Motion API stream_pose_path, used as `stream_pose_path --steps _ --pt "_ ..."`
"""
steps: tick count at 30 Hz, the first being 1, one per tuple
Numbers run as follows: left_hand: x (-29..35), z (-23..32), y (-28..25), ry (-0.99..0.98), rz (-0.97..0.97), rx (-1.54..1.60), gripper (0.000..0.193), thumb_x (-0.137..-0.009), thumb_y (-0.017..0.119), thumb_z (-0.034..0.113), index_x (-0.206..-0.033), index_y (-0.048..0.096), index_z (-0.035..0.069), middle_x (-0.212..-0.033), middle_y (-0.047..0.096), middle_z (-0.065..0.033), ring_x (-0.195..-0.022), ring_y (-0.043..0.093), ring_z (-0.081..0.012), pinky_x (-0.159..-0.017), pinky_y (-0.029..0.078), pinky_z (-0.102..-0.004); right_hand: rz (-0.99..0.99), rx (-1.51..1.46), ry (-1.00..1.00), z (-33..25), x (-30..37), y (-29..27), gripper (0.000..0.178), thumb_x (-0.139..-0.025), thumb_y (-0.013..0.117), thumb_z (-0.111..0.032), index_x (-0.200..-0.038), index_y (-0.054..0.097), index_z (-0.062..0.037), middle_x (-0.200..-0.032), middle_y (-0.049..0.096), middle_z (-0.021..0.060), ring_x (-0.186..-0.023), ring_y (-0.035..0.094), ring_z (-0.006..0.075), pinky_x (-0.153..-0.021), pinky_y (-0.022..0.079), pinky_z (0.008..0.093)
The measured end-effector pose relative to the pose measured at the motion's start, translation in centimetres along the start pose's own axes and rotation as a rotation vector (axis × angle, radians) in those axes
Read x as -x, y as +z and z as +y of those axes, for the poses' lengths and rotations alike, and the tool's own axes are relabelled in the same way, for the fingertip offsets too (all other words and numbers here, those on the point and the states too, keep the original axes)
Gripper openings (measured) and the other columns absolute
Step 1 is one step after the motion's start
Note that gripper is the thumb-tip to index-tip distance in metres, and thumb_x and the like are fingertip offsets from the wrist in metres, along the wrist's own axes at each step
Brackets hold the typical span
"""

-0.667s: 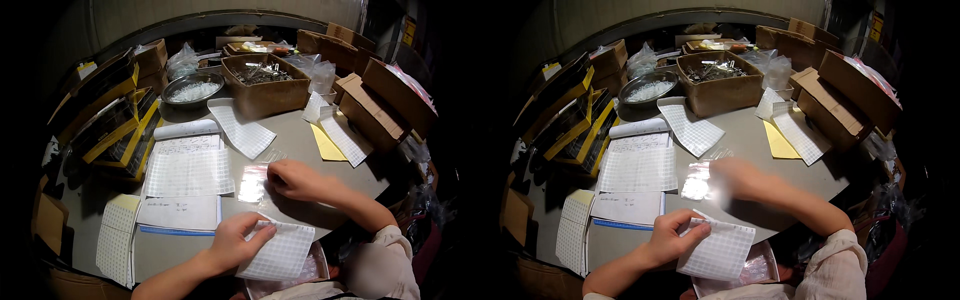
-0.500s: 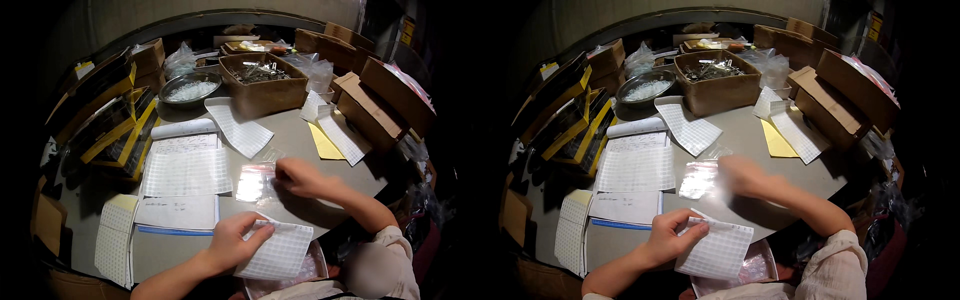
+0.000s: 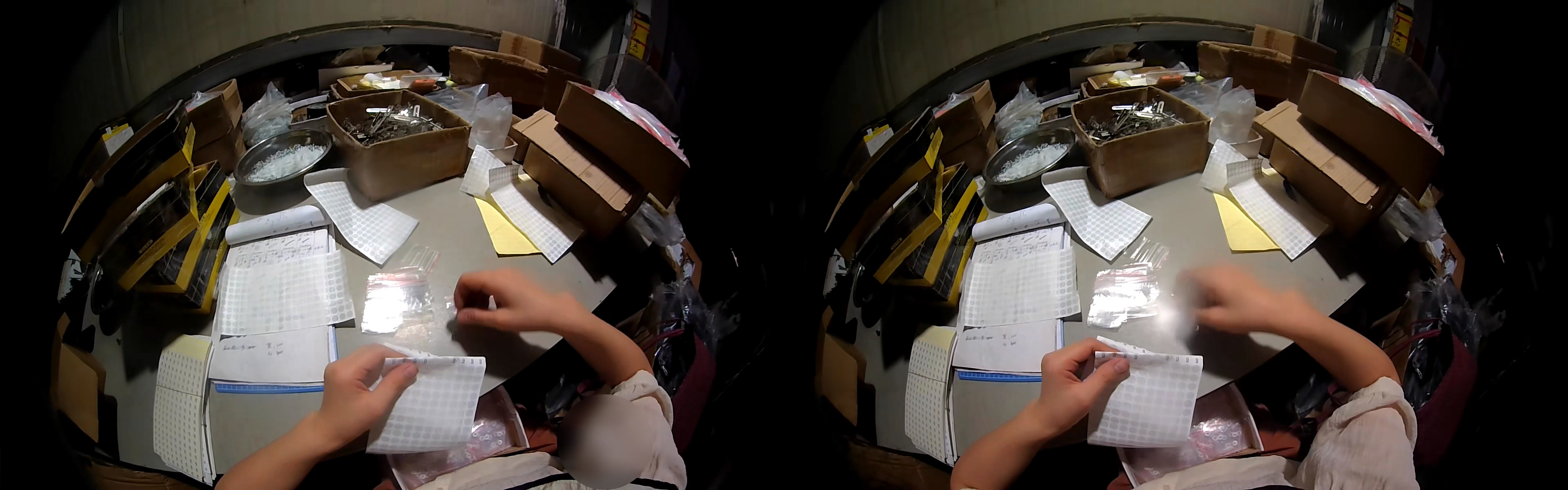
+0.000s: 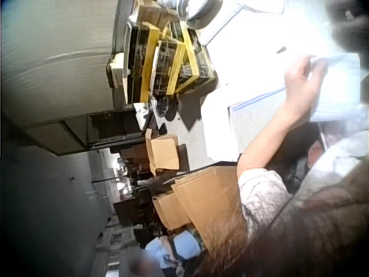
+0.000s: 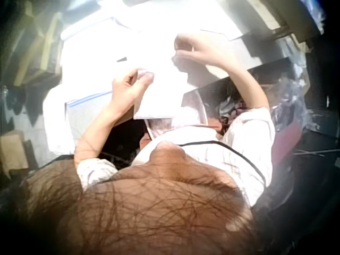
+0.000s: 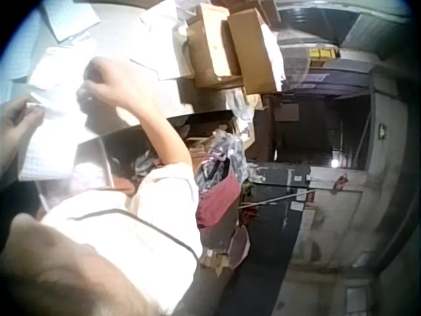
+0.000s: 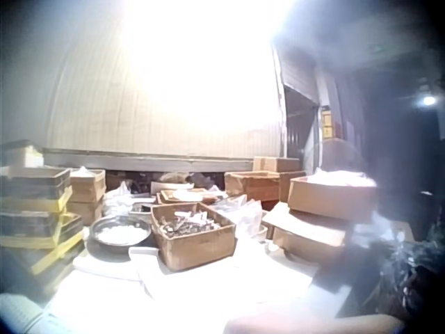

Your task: The person repeatedly picks small, round, translucent objects from a sheet and places them into small clear plastic bags. The person then folds the top of the bags to seal them and places the filled bags into a cardboard box. The task is performed by hand in a repetitive manner.

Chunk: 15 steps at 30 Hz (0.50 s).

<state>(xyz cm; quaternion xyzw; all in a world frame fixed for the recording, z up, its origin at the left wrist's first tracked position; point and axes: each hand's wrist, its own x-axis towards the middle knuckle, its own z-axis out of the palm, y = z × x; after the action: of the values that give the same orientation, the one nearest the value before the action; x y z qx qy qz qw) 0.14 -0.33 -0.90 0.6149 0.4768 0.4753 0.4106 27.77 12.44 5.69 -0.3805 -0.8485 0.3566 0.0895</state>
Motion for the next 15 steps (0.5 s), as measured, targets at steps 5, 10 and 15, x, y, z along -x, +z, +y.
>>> stream_pose_path --steps 5,10,15 --pt "-0.2 0.0 -0.1 0.127 0.042 -0.129 0.017 -0.087 0.085 0.015 -0.093 0.076 0.002 -0.074 0.065 -0.0085 -0.062 0.057 -0.0178 -0.059 0.046 -0.0315 0.107 0.078 -0.425 -4.1 1.7 3.1 0.023 -0.095 0.073 -0.014 -0.114 0.065 -0.0042 -0.105 0.067 0.0147 -0.096 0.066 0.0329 -0.081 0.054 0.0418" --pt "-0.4 1.4 -0.2 0.207 0.041 -0.206 0.016 -0.087 0.085 0.014 -0.093 0.076 0.001 -0.076 0.067 -0.0103 -0.065 0.062 -0.0202 -0.060 0.049 -0.0327 0.178 0.161 -0.535 -6.3 1.2 4.5 0.023 -0.093 0.075 -0.008 -0.112 0.063 -0.0024 -0.101 0.064 0.0137 -0.094 0.064 0.0331 -0.080 0.053 0.0403" --pt "-0.4 2.2 -0.5 0.063 -0.020 -0.114 0.019 -0.091 0.082 0.013 -0.103 0.079 0.000 -0.084 0.074 -0.0111 -0.073 0.067 -0.0153 -0.065 0.053 -0.0294 0.269 0.384 -0.601 -5.6 0.9 5.4 0.029 -0.084 0.076 -0.005 -0.110 0.065 -0.0013 -0.100 0.064 0.0120 -0.091 0.064 0.0306 -0.078 0.054 0.0385"
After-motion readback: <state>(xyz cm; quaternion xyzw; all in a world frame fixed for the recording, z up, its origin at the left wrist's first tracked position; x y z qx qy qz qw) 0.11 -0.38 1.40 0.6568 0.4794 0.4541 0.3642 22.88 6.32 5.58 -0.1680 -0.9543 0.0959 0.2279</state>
